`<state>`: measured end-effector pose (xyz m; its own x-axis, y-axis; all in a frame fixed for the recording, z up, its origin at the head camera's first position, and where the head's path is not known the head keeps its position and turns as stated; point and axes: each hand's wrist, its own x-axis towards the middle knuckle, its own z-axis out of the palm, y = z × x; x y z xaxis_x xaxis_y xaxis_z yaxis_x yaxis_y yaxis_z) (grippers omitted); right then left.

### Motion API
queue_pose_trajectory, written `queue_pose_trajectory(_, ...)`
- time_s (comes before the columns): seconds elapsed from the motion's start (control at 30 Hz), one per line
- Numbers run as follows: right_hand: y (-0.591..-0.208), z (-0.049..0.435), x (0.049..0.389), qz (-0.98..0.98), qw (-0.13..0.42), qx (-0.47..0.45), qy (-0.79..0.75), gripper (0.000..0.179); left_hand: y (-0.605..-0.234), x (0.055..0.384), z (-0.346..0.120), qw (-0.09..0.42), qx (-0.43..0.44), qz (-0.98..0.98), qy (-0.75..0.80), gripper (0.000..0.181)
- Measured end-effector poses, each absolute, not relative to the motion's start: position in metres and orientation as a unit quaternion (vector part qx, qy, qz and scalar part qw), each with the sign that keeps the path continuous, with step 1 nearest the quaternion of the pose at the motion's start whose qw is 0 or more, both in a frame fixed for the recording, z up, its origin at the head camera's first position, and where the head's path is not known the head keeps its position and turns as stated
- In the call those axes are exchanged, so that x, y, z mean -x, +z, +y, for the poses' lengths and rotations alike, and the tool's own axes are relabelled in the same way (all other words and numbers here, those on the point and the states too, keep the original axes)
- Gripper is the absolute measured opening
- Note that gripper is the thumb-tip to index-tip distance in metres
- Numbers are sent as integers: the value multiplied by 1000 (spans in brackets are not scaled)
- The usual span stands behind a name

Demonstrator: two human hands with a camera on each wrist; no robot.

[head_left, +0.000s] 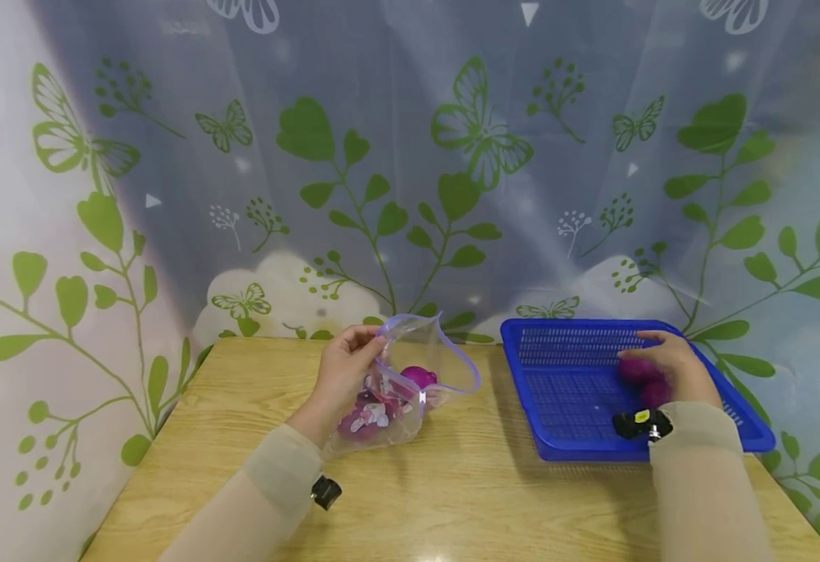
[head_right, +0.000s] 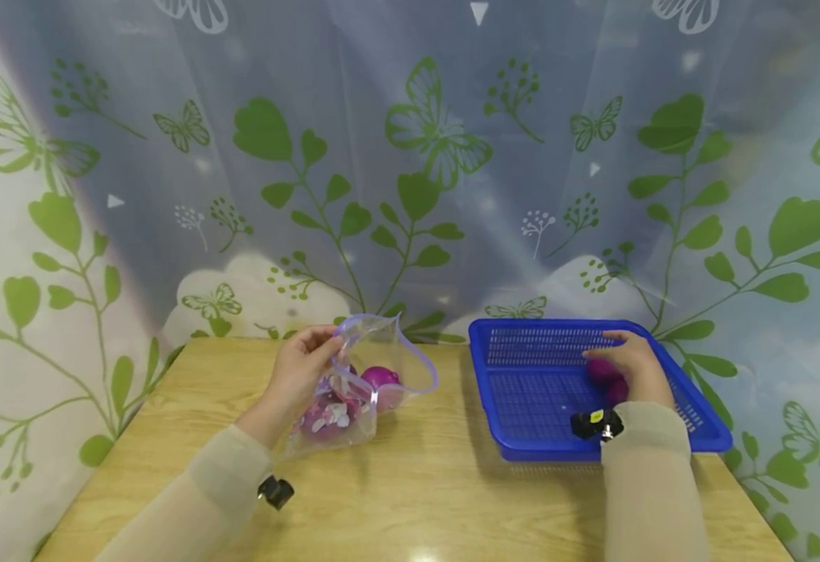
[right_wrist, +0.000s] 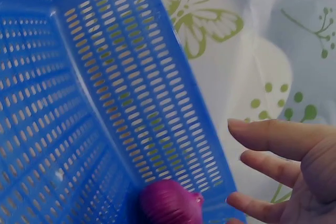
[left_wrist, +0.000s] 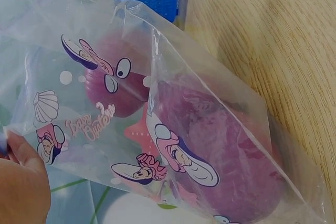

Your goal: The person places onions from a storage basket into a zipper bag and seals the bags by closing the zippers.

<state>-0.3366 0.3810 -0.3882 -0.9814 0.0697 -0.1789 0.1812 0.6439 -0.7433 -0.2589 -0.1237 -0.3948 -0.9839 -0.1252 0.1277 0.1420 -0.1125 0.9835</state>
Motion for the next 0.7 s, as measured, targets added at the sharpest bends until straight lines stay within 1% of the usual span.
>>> queue_pose_trajectory(0.07, -391, 385, 337, 901, 91, -77, -418, 88, -395, 259, -123, 89, 8, -659, -747, 16)
queue_pose_trajectory(0.17, -396, 389, 337, 900, 106, -87, -415, 94, -396, 260, -122, 86, 10, -656, -750, 16)
queue_pose_trajectory(0.3, -397, 391, 334, 897, 115, -94, -416, 95, -395, 260, -120, 82, 9, -655, -751, 16)
queue_pose_trajectory(0.53, -398, 402, 330, 883, 142, -140, -425, 97, -396, 262, -119, 81, 5, -655, -751, 15)
queue_pose_trajectory(0.7, -401, 406, 331, 879, 160, -143, -425, 96, -396, 261, -117, 85, 8, -653, -753, 14)
